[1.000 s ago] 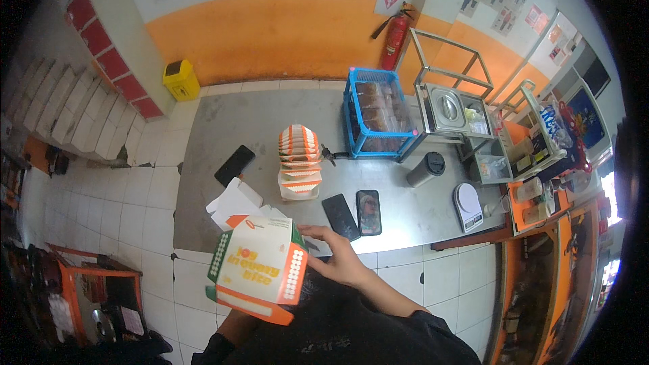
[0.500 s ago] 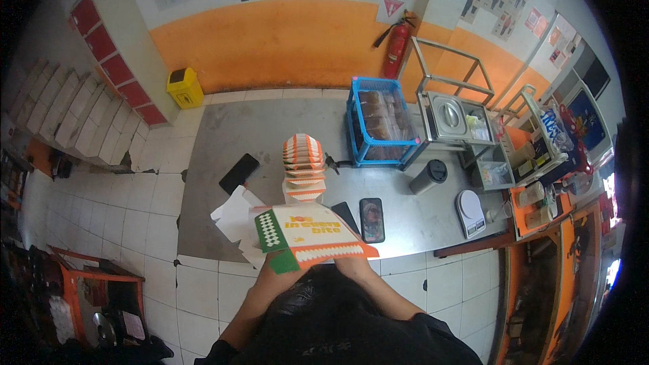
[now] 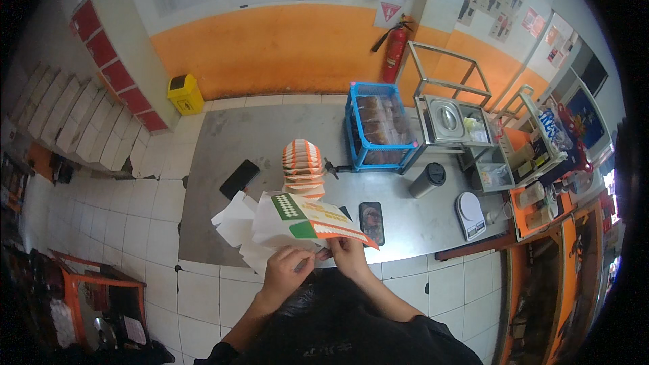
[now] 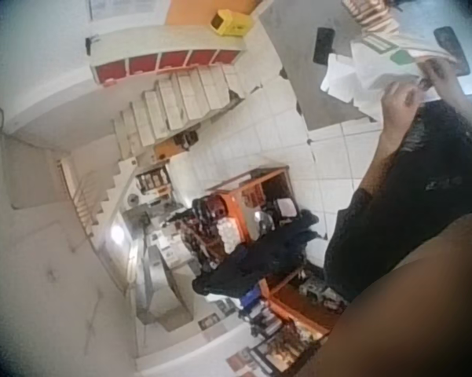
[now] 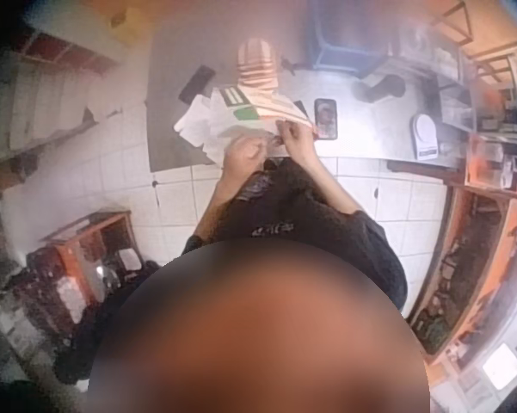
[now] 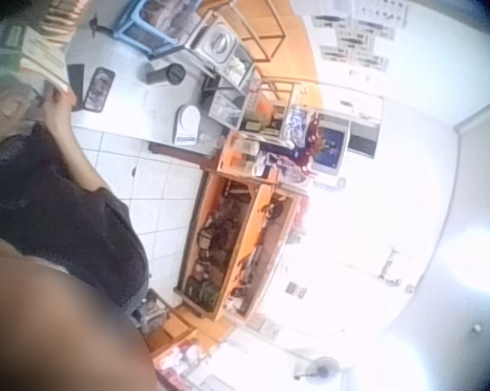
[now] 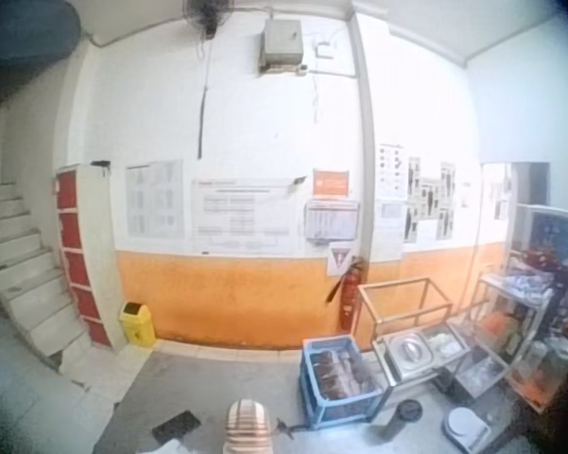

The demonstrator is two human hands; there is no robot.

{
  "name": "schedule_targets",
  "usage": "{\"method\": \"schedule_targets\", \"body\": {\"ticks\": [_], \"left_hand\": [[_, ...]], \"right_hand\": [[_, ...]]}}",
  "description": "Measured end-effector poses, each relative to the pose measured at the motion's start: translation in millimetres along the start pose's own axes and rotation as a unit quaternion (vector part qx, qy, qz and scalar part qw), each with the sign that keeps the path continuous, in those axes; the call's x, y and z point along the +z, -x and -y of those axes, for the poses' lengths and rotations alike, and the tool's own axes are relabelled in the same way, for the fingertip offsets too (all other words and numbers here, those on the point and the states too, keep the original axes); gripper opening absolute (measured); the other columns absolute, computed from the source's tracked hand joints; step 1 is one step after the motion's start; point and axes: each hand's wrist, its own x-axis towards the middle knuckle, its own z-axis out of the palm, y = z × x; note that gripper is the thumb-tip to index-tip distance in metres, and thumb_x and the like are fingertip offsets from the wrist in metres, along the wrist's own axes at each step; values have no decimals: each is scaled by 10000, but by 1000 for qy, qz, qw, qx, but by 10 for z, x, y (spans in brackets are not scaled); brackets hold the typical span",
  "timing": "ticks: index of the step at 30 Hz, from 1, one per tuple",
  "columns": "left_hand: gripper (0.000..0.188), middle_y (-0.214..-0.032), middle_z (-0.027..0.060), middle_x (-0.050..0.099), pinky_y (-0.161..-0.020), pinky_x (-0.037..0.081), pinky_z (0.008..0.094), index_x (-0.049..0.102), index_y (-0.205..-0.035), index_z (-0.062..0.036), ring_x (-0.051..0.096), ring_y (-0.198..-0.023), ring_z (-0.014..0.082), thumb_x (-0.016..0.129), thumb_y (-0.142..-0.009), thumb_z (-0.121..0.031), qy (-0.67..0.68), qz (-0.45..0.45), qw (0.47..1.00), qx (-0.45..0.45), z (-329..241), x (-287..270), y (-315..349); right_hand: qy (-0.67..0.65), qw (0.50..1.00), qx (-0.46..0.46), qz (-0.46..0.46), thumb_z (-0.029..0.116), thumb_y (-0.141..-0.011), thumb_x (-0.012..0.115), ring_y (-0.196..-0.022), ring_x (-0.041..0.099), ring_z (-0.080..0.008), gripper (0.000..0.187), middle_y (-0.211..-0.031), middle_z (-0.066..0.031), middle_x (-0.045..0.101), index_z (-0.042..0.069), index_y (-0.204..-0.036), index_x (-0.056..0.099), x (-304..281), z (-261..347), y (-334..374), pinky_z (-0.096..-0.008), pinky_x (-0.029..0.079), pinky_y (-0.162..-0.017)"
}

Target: The person assembles small cardboard boxes by folding flat pieces into shape and securing them with stickers. The person repeatedly picks up flat cardboard pieces, folds them into box shapes, applies stickers to seal the edges, and stacks the finished boxes on the counter.

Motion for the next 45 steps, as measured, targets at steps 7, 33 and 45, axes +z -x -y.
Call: {"method": "schedule_targets", "body": {"ticks": [7,33,45], "left_hand": [[296,-1112,127,676,-845,587,338,652,-1176,12,688,-963,202,750,-925,-108,185,-7,960,-211,127,63,78],[362,-1185,109,667,-962,531,361,563,-1303,-19,648,-1088,195,669,-1010,-203,567,26,758,-321,285,191,215],[395,-1120,145,698,-857,532,385,680,-1210,-52,673,-967,302,800,-841,-127,-75,160,984,-5,-8,-250,54]], "right_hand": [[120,983,-129,45,101,-926,746,-916,712,-167,158,-973,-91,724,-13,-1033,720,3,190,99,-312,583,-800],[86,973,-146,154,74,-921,731,-1179,621,-224,172,-1295,-123,590,29,-1030,605,27,275,134,-365,525,-970],[-150,983,53,89,28,-952,674,-1062,622,-151,242,-1244,-76,582,105,-1073,479,-194,-79,13,-329,549,-892]]}}
